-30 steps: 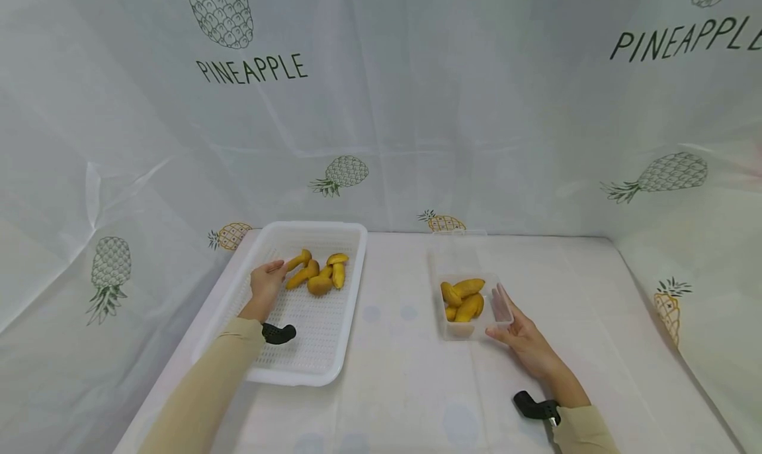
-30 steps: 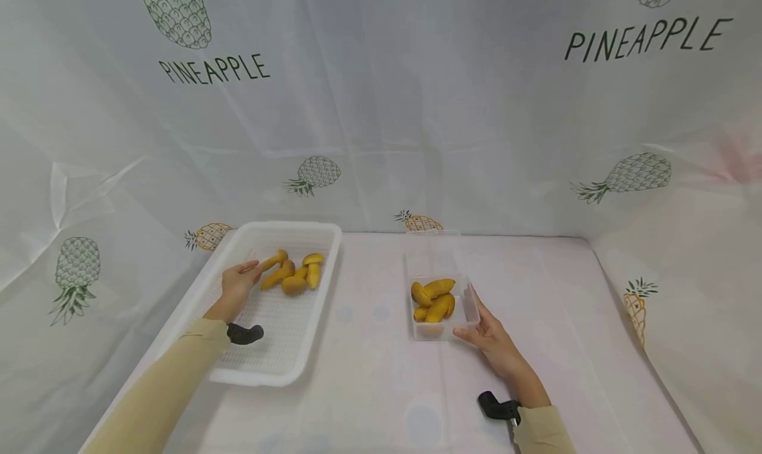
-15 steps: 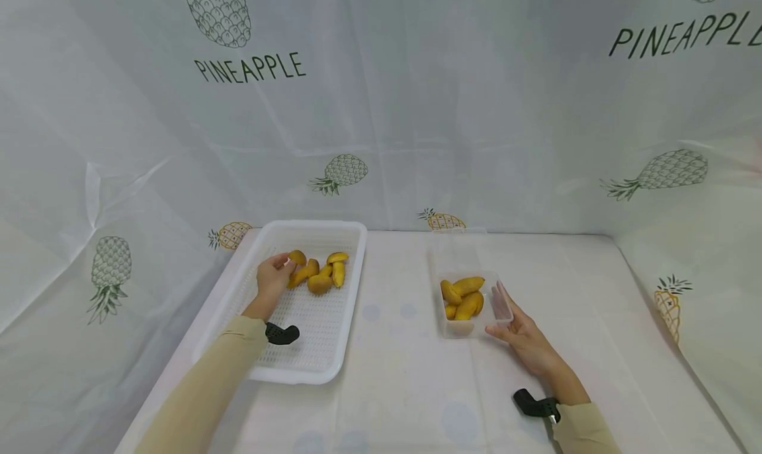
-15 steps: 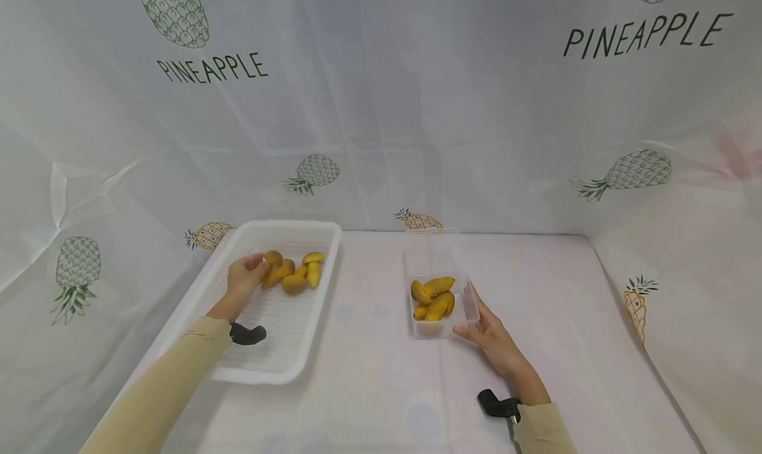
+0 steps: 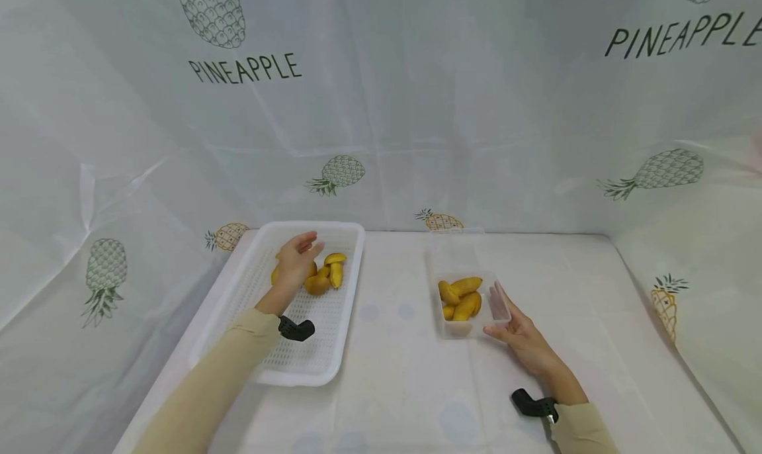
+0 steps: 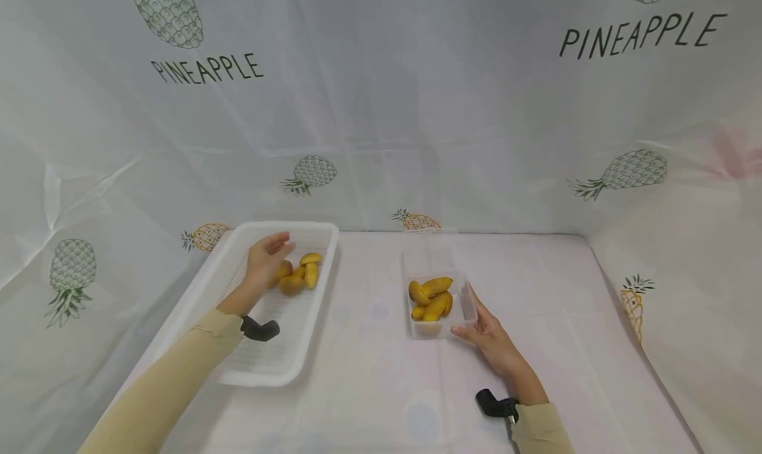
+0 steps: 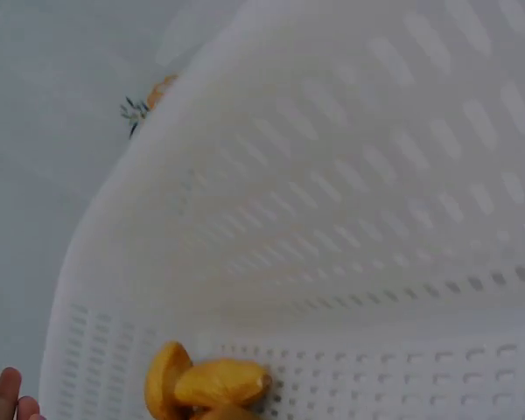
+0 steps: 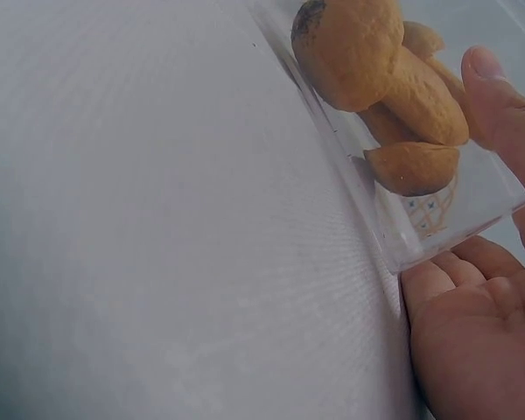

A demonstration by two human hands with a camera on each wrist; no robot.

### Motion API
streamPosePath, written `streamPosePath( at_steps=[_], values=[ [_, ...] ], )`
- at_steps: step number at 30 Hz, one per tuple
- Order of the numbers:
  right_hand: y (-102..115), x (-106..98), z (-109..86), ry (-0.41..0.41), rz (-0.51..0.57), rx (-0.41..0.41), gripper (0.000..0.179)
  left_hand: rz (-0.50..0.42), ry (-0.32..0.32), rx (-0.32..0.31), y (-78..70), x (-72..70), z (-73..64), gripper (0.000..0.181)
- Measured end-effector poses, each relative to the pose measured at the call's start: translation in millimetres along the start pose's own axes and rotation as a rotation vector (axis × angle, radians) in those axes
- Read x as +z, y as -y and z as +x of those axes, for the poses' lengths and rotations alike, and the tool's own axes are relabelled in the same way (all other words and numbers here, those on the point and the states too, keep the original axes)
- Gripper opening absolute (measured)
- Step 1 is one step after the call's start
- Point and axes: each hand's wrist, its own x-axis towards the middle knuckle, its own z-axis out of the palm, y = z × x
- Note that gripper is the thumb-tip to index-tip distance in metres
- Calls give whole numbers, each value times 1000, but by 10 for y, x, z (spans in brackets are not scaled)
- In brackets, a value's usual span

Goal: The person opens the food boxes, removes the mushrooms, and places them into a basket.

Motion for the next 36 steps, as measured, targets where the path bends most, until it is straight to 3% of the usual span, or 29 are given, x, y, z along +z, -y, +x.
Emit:
streamPosePath(
  at_steps=[11,19,26,36],
  values=[
    [14,-8,-10,-2,0,17,95,-99,149,94,-345,510,-104,48],
    [18,-4,-11,-3,2,15,94,-79,252,188,-567,913,-247,48],
    [12,-8,-6,-11,-3,12,94,-16,337,254,-649,1304,-366,50],
    [8,-11,-9,-23,-21,24,92,-2,465,314,-614,1814,-519,52]
  ],
)
